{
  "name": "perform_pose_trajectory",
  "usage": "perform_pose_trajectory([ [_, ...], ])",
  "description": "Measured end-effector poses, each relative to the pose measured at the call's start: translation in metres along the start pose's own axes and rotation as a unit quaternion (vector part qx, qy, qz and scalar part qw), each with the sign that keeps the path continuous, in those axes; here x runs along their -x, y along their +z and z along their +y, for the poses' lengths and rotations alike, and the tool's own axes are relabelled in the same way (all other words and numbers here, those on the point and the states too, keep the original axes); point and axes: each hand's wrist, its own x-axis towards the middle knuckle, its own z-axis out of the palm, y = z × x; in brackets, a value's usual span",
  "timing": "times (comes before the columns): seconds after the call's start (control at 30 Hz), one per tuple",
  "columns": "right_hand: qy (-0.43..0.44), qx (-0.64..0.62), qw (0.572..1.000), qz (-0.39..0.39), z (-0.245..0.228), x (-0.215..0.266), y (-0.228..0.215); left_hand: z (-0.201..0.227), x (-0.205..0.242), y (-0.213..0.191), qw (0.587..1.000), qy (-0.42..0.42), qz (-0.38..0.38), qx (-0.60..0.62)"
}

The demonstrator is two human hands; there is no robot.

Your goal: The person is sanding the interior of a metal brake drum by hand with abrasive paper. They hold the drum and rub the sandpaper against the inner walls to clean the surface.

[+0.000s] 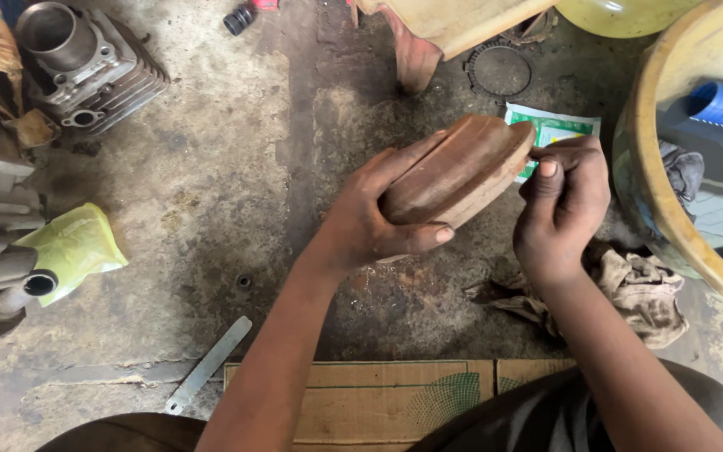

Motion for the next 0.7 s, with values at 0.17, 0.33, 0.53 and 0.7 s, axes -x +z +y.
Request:
perform_pose_trajectory([
  [0.17, -0.067, 0.100, 0.993, 0.012, 0.008, -0.015, 0.004, 0.005, 0.002, 0.003, 0.999, -0.018, -0.008, -0.043],
  [0.33, -0.090, 0.088, 0.992, -0.008, 0.001, -0.005, -0.001, 0.002, 0.000, -0.007, 0.993, -0.026, -0.028, 0.108],
  [0.53, -0.055, 0.054, 0.997, -0.013, 0.001, -0.011, 0.007, 0.008, 0.000, -0.014, 0.999, 0.029, -0.009, -0.034],
  [0.7, -0.071, 0.091, 0.993, -0.018, 0.021, -0.023, 0.009, 0.011, 0.001, -0.016, 0.998, -0.048, -0.028, -0.018],
])
